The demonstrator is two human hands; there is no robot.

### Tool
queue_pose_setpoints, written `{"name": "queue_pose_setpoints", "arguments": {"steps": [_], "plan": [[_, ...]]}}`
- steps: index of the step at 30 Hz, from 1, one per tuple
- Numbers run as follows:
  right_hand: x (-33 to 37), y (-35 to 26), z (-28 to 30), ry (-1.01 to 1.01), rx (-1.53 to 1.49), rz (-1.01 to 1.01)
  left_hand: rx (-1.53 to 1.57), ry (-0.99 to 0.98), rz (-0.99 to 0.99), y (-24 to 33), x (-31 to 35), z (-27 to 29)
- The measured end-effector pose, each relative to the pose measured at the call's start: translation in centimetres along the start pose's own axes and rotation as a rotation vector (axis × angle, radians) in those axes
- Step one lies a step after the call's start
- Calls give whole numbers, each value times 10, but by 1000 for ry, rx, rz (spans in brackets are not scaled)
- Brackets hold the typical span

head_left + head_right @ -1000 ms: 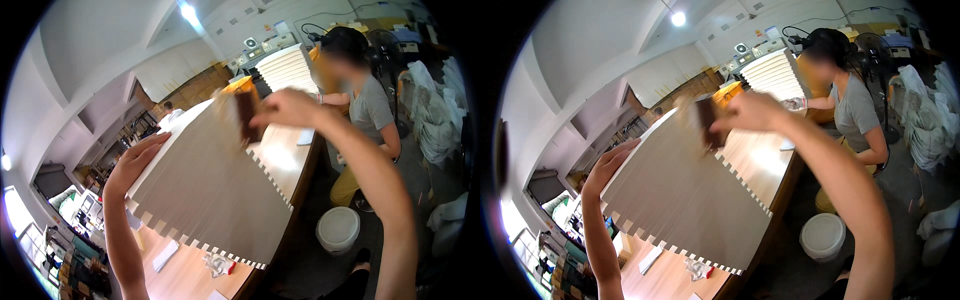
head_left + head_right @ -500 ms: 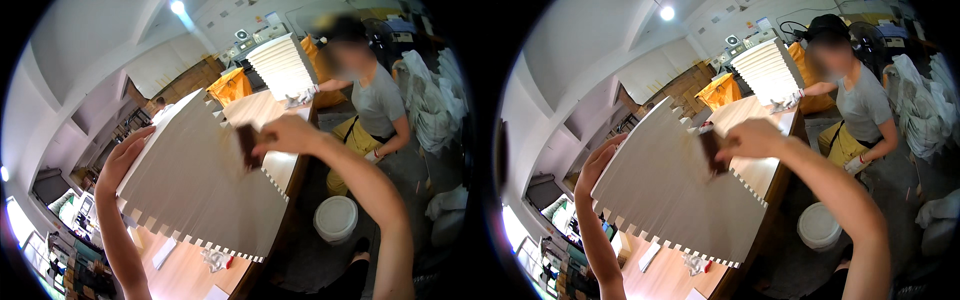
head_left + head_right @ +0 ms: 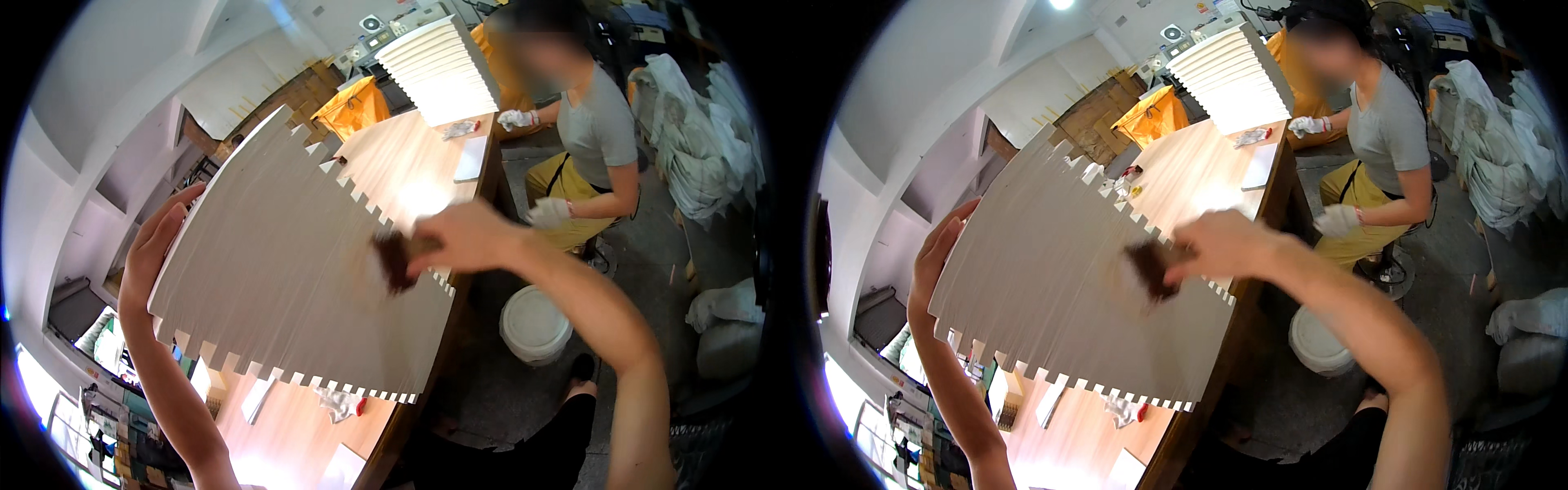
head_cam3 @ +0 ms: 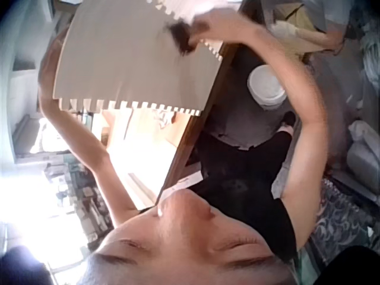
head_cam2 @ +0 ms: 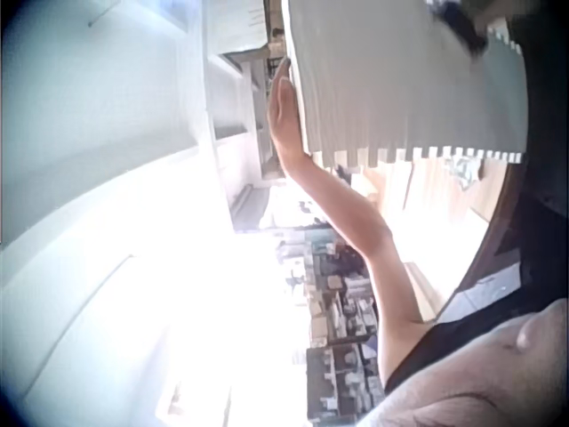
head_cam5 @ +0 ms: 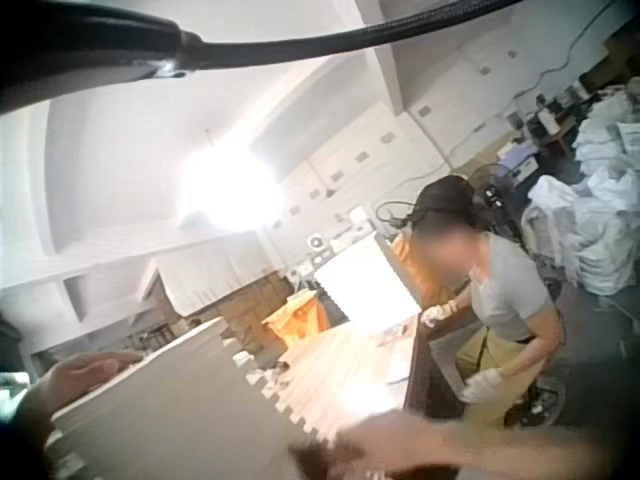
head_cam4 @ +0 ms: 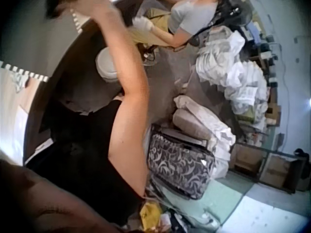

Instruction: The person dips a brush into a bucket of glue and applies it to the edges of a stack of paper, then moves sheets of paper onto a table and aligns them.

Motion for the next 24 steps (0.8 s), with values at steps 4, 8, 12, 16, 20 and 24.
{"name": "queue_pose_setpoints", "arguments": {"steps": [4, 8, 12, 16, 20, 24], "plan": [[-19, 7, -25, -91, -21, 56, 36, -63, -44, 1, 0, 0], [-11, 102, 18, 182, 88, -214, 8, -52, -61, 1, -5, -9], [23, 81, -10, 116, 27, -235, -209, -19, -280, 6, -1, -4], [25, 10, -72, 58, -15, 62, -240, 32, -174, 7, 6, -2], [22, 119, -21, 353, 75, -205, -301, 14, -298, -12, -10, -5], [46, 117, -26, 365, 39, -319, -317, 48, -235, -4, -1, 14]]}}
Point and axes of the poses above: each hand's wrist, its own x-axis away from the middle knuckle, its own z-axis out of the back of the hand, y = z × x, the point moved 7 cm from there along -x, towards the middle knuckle, and after that the axes turned 3 degrees about -x, right-handed, at the moved point
